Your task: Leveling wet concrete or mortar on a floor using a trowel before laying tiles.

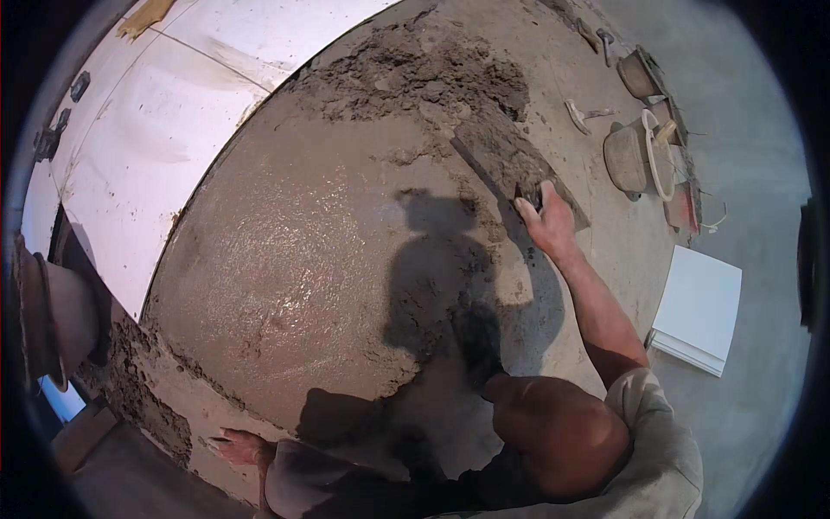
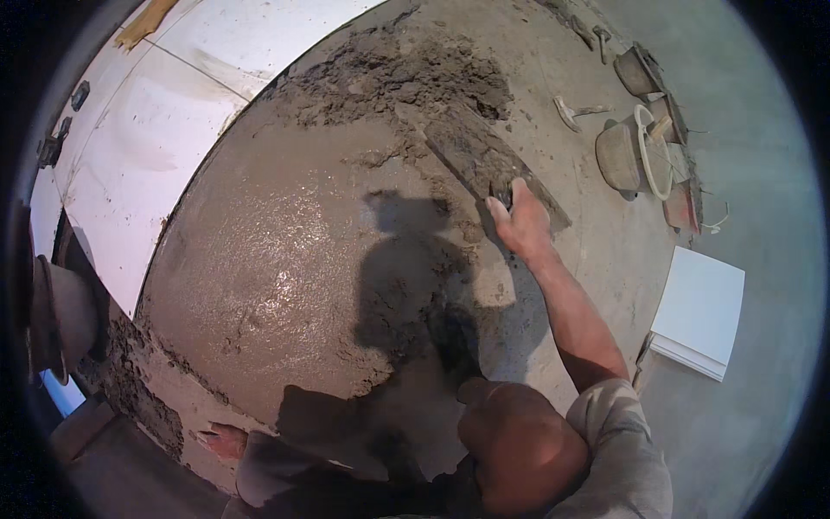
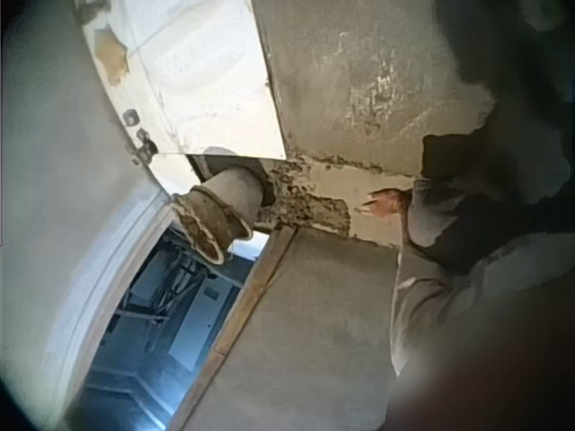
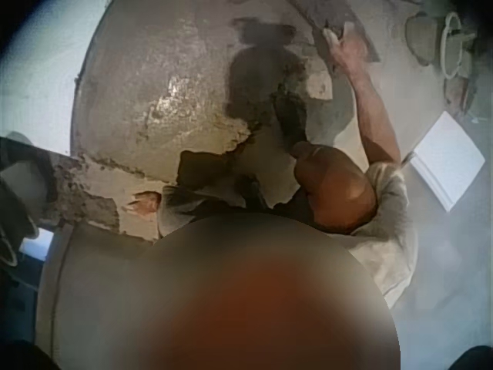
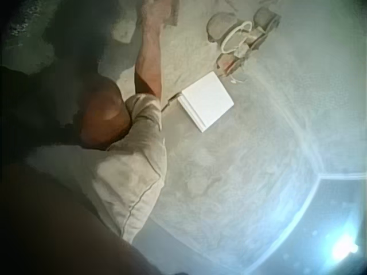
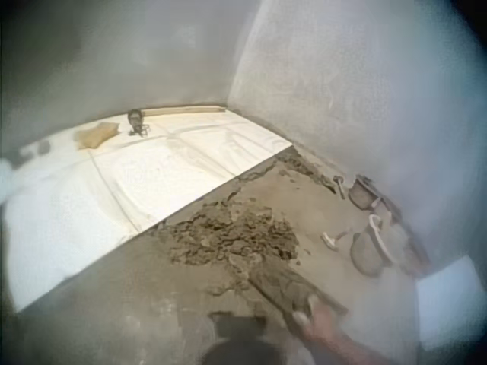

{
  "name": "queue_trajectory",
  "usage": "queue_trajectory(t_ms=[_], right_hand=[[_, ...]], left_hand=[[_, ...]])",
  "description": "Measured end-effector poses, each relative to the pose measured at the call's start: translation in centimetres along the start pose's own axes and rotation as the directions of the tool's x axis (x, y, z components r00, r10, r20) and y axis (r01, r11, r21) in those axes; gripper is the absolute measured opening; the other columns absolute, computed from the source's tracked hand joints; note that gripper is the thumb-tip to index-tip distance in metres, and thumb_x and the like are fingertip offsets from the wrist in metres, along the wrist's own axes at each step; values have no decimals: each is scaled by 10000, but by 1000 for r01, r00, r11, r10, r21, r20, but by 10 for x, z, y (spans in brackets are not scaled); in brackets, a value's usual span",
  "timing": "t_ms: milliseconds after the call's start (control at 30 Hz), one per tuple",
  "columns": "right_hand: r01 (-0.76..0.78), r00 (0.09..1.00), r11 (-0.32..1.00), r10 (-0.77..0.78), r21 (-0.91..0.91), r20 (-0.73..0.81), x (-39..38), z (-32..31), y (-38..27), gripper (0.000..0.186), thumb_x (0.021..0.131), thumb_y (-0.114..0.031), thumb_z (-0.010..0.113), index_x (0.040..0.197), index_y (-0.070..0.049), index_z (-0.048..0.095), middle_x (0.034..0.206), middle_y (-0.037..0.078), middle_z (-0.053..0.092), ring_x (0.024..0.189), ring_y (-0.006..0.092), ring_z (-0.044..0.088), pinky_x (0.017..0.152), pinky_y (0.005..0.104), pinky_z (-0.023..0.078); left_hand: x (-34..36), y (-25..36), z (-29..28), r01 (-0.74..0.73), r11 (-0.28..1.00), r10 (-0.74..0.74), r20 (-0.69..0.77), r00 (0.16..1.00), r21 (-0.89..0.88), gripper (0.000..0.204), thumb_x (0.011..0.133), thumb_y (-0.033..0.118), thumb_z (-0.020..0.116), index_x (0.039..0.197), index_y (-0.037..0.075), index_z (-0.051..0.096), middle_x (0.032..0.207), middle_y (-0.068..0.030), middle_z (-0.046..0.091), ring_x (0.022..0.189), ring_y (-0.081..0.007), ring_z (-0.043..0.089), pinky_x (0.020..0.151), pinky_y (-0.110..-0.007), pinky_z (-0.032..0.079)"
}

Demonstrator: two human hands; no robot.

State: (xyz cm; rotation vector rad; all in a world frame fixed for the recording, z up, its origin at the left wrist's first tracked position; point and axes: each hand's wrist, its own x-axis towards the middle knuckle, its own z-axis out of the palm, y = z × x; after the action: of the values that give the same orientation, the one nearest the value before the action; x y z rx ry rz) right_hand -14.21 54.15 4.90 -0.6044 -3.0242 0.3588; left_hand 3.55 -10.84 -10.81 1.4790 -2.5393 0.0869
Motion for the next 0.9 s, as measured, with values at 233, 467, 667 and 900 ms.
queue_trajectory(t_ms=[233, 467, 667, 900], right_hand=[[-151, 988, 961, 141, -231, -60, 14, 7, 46, 429, 870, -394, 597, 997, -13, 447, 855, 261, 600, 836, 455, 591, 700, 518, 457], [29, 945, 950, -128, -311, -302, 95, 2, 28, 352, 883, -323, 578, 1016, -25, 446, 876, 234, 594, 829, 447, 599, 727, 506, 476], [-113, 988, 937, 142, -332, 63, 154, 35, 31, 385, 876, -311, 509, 1048, 28, 443, 886, 281, 635, 898, 427, 625, 792, 500, 495], [-77, 993, 971, 94, -225, 67, 145, 48, 85, 479, 811, -382, 585, 1003, 49, 499, 852, 315, 621, 863, 471, 606, 779, 510, 483]], left_hand=[[5, -17, 16, -36, 999, 36, -59, 998, 6, 689, 940, 563, 324, 1389, 49, 415, 1404, -197, 414, 1300, -361, 384, 1037, -520, 323], [8, -26, 21, -28, 999, 30, -48, 998, 39, 697, 950, 563, 299, 1389, 32, 408, 1412, -193, 405, 1304, -355, 382, 1039, -516, 317], [10, -47, 31, -126, 992, 127, -79, 989, 6, 711, 952, 547, 319, 1368, -24, 409, 1373, -255, 426, 1284, -395, 391, 1059, -495, 306], [-7, -3, 25, -88, 990, 96, 76, 992, -110, 705, 958, 512, 351, 1377, -54, 380, 1383, -275, 408, 1294, -413, 367, 1068, -484, 298]])
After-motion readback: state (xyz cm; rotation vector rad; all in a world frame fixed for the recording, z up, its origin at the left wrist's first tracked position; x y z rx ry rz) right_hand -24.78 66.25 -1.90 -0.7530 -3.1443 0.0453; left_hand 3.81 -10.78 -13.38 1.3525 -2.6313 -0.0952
